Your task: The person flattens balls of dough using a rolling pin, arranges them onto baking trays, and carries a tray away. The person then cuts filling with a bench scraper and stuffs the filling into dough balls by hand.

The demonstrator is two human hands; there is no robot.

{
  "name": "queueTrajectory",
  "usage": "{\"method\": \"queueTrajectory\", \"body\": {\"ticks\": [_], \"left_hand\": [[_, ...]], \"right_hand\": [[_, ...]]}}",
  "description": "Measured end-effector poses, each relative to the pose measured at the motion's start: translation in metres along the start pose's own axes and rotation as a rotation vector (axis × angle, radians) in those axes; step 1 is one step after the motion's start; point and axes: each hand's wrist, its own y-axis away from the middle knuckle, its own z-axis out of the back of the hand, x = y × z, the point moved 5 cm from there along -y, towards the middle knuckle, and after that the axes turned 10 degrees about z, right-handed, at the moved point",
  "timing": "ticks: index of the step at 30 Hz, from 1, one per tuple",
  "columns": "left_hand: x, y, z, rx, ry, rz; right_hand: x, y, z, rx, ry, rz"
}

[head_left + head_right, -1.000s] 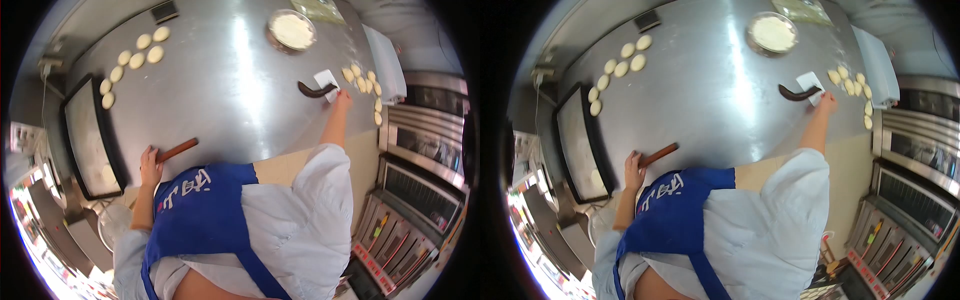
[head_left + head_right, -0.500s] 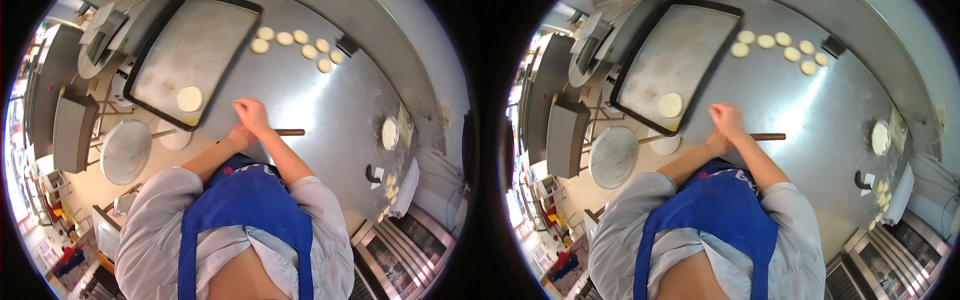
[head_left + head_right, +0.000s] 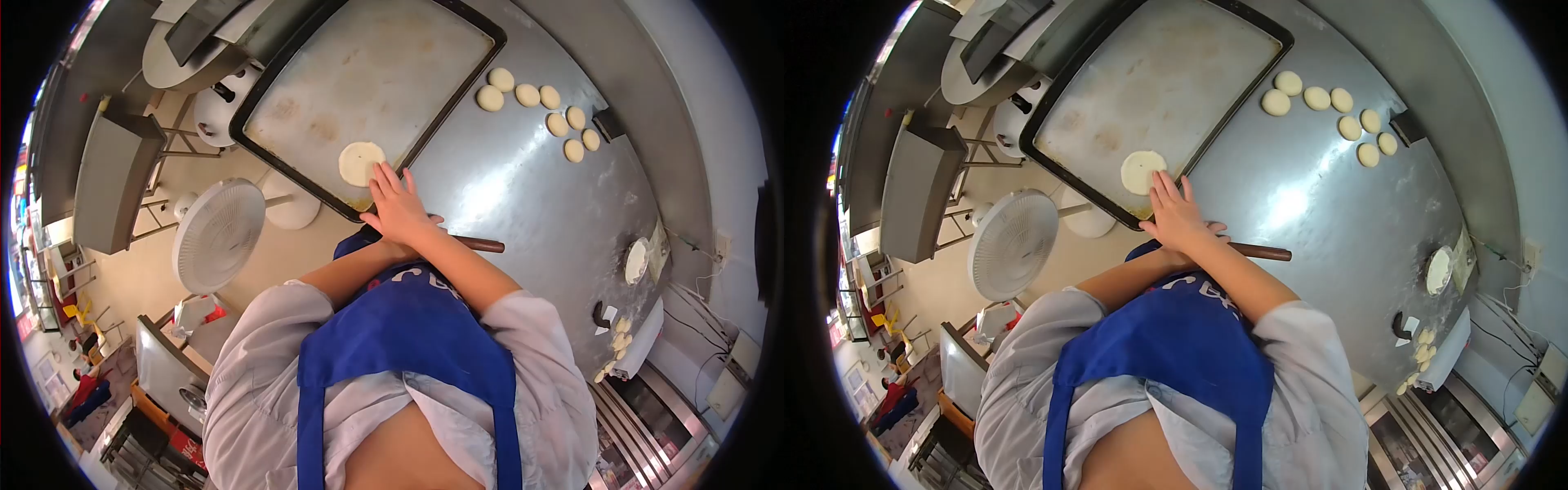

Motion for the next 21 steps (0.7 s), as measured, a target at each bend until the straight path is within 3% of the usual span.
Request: {"method": "queueTrajectory", "body": {"ticks": [2,5,9,13,14,17,21], "left_hand": [[-0.001,-0.003,0.000,-0.060,0.224,0.088],[-0.023,-0.002,0.017,0.073,-0.365,-0.074],[-0.032,-0.004,0.024,0.036,-0.384,-0.045],[-0.037,-0.012,0.032,-0.079,-0.343,0.033],[-0.038,-0.013,0.032,-0.092,-0.342,0.056],[-0.034,-0.014,0.029,-0.100,-0.342,0.091],[-0.033,-0.017,0.028,-0.077,-0.379,0.062]], "right_hand": [[-0.026,0.018,0.017,-0.064,-0.092,-0.026],[-0.105,0.038,0.043,-0.255,-0.099,-0.182],[-0.260,0.046,0.048,-0.652,-0.067,-0.817],[-0.309,0.007,0.030,-0.561,-0.170,-1.207],[-0.304,-0.003,0.033,-0.572,-0.074,-1.151],[-0.275,-0.008,0.027,-0.578,-0.403,-0.907],[-0.228,0.041,0.060,-0.601,-0.513,-0.809]]}}
